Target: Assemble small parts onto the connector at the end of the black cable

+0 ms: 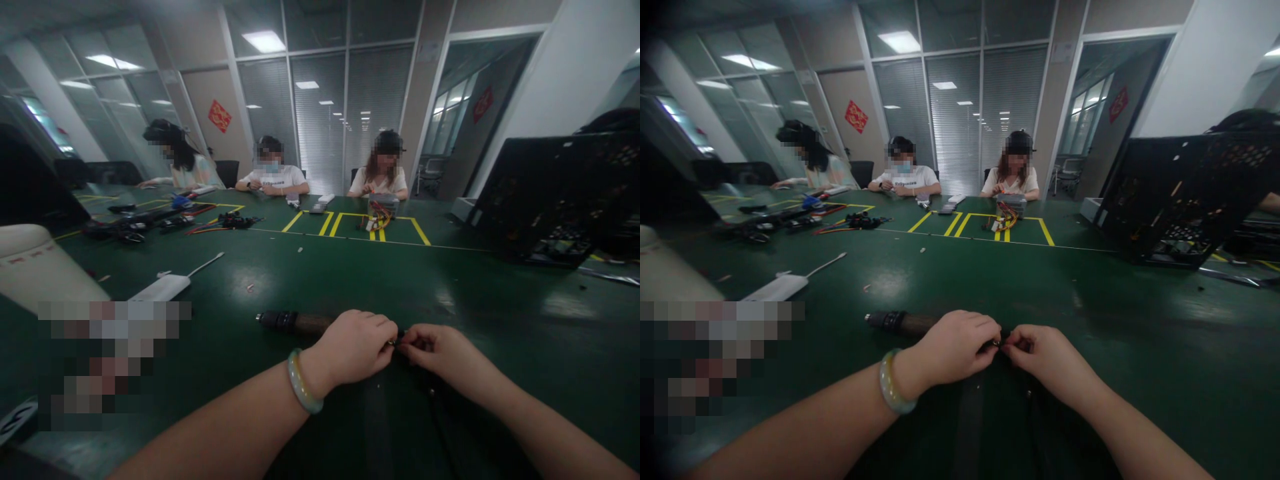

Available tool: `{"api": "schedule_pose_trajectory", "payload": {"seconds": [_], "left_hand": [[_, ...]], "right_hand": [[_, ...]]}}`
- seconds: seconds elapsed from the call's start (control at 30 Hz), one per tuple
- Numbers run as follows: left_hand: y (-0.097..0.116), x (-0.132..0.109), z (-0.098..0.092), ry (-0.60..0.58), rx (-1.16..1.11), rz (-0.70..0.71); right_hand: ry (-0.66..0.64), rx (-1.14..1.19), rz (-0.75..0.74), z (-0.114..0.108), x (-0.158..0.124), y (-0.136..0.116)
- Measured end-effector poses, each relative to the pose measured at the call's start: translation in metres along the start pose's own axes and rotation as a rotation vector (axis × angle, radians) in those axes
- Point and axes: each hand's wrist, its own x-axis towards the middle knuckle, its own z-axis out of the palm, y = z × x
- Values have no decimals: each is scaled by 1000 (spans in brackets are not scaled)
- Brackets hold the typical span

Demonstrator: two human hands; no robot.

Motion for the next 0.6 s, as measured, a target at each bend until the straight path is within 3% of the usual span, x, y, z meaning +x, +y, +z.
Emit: {"api": "schedule_pose_trajectory", "payload": {"seconds": [0.6], "left_hand": [[4, 0, -1, 26, 37, 7]], "right_hand": [[49, -44, -46, 0, -2, -4]]}}
